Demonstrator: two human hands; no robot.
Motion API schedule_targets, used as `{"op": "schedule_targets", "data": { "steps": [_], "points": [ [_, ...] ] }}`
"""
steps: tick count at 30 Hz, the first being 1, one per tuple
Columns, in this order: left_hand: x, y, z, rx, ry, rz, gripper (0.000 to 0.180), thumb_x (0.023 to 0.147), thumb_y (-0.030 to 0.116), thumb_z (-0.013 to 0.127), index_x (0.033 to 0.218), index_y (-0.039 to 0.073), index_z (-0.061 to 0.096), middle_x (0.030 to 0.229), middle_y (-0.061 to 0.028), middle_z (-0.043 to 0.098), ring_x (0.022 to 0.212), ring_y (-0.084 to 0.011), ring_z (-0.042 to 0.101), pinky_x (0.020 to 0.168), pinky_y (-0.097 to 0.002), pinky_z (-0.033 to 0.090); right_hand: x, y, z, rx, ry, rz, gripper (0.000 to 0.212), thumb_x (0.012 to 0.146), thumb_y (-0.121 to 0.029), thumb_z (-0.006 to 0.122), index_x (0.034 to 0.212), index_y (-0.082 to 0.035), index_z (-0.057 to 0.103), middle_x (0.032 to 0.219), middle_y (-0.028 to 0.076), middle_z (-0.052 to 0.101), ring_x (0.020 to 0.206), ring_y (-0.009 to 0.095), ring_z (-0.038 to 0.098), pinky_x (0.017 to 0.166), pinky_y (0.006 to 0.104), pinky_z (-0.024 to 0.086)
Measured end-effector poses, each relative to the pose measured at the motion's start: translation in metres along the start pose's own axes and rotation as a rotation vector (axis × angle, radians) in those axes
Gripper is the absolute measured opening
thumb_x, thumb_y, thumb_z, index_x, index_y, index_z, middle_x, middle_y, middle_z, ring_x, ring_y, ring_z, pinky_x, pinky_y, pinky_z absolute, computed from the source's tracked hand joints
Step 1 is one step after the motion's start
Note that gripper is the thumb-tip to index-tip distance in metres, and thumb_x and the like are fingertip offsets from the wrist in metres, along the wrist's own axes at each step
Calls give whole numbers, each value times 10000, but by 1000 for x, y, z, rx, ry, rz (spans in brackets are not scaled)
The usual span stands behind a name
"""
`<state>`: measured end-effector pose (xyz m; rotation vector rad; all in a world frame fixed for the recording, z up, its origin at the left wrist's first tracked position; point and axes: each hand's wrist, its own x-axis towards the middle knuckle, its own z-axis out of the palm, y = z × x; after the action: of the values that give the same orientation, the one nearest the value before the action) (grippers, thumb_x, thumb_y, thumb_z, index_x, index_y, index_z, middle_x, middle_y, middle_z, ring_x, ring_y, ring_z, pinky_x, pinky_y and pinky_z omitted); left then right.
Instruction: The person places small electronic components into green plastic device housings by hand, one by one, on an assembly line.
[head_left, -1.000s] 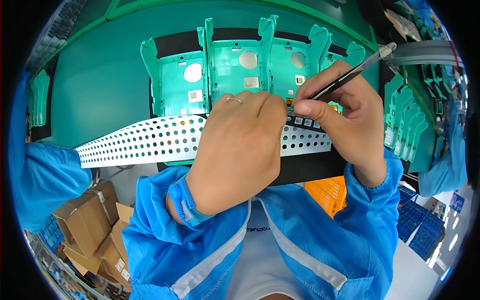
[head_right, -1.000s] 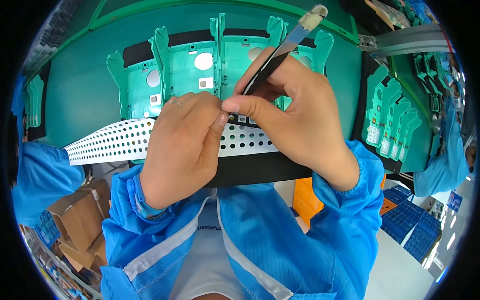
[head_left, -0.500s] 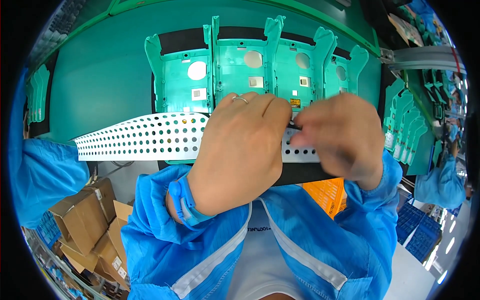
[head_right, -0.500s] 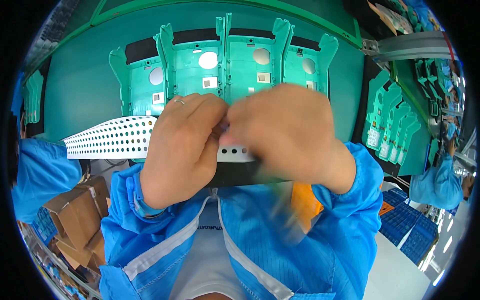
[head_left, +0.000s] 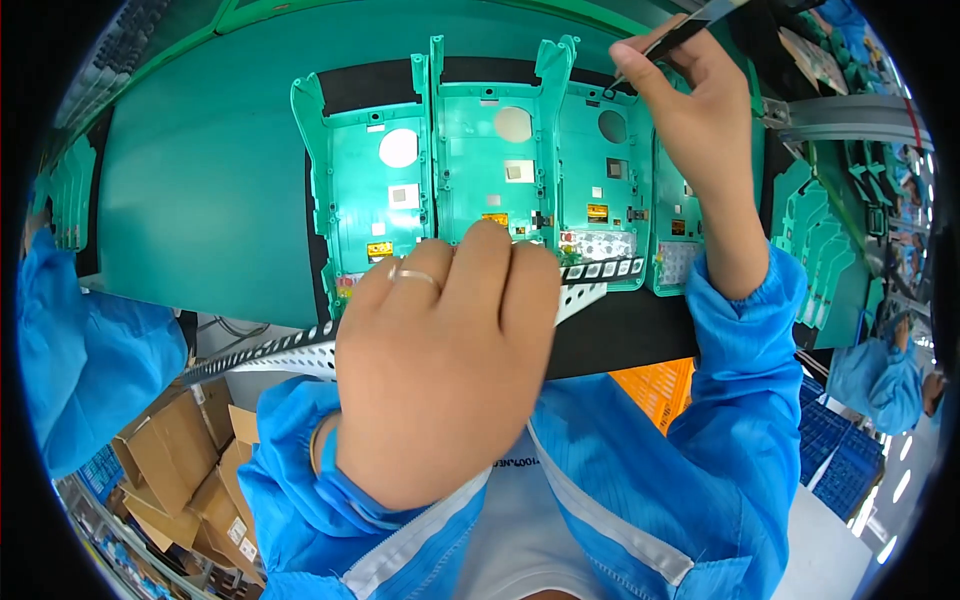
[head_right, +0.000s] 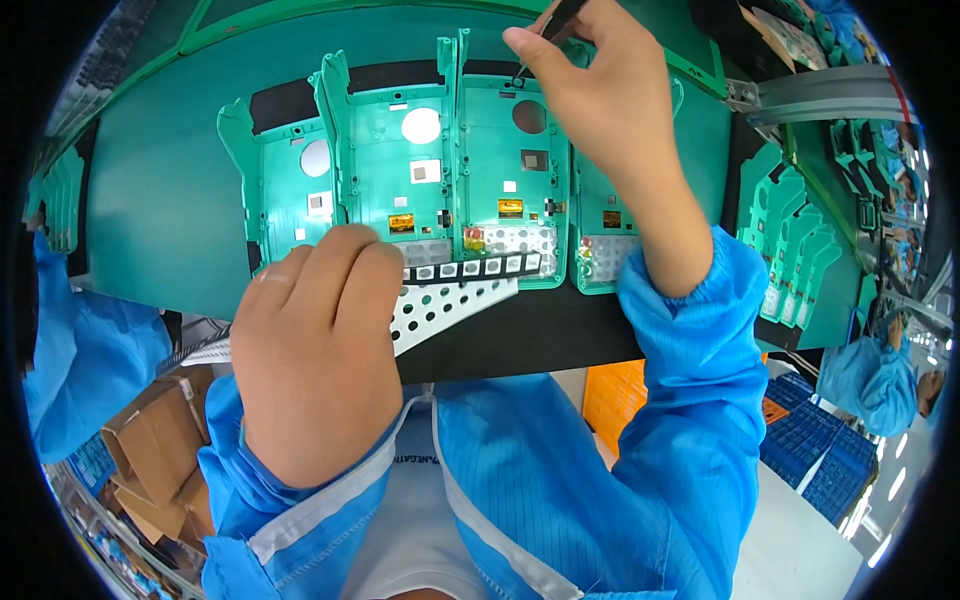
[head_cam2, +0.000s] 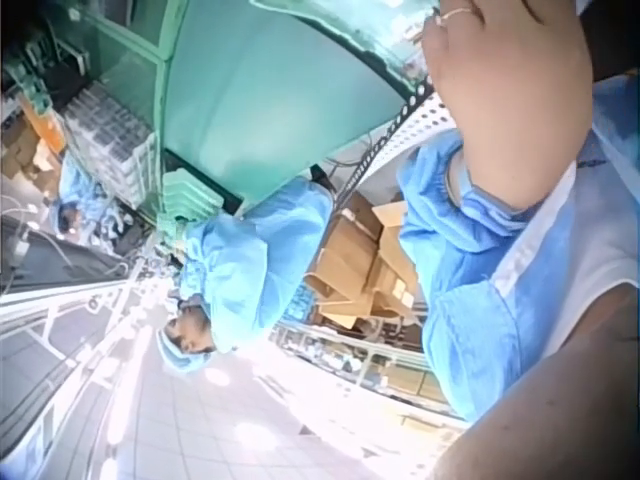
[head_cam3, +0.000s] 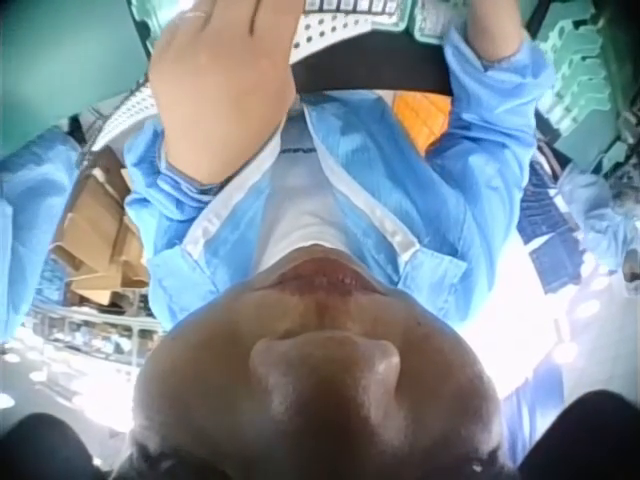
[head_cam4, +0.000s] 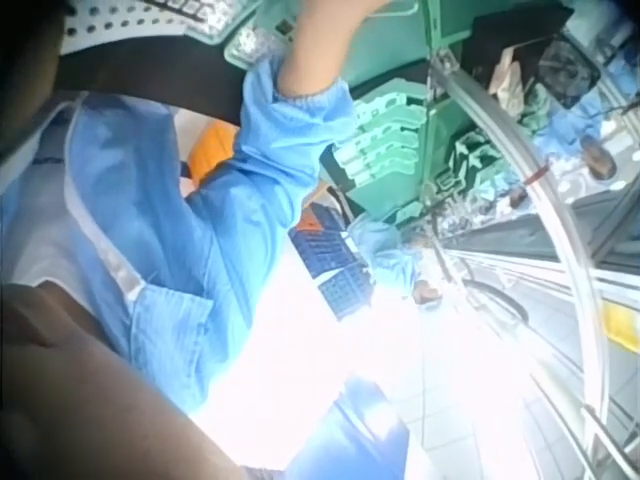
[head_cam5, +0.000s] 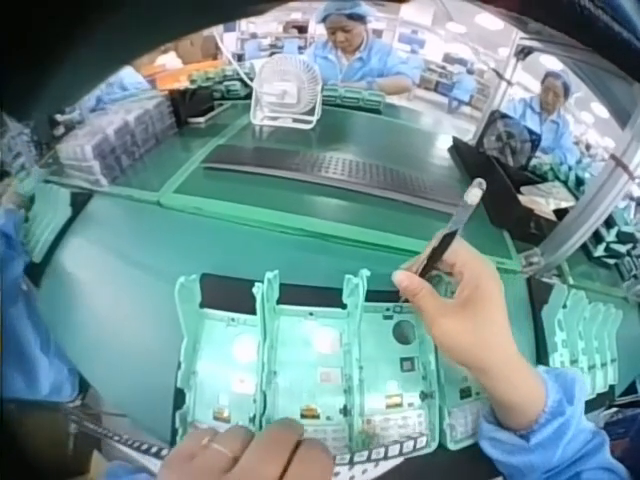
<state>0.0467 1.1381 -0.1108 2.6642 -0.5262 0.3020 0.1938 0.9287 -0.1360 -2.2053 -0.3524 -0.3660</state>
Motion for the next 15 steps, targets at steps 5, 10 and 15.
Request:
{"op": "schedule_targets", "data": {
  "steps": [5, 10, 15],
  "points": [
    [1, -21, 12, -164, -108, -18, 237, 744, -57, 588, 974, 1, 589, 1129, -148, 661, 833, -339, 635, 713, -409, 495, 2, 0, 10, -42, -29, 24, 127, 868, -54, 740, 888, -6, 624, 785, 58, 656, 770, 135, 623, 735, 299, 489],
    [4, -25, 15, -220, -97, -17, 226, 761, -83, 593, 973, -6, 579, 1146, -156, 658, 864, -361, 642, 725, -429, 500, 2, -1, 11, -66, -38, 12, 135, 864, -56, 741, 893, -1, 622, 783, 67, 659, 770, 145, 628, 738, 307, 492],
    [6, -29, 15, -253, -107, -23, 235, 755, -88, 598, 975, -7, 580, 1143, -152, 659, 864, -372, 639, 724, -438, 498, 3, -18, 13, -124, -28, 73, 134, 859, -56, 744, 880, 6, 627, 782, 82, 667, 768, 155, 638, 735, 312, 496]
  ]
}}
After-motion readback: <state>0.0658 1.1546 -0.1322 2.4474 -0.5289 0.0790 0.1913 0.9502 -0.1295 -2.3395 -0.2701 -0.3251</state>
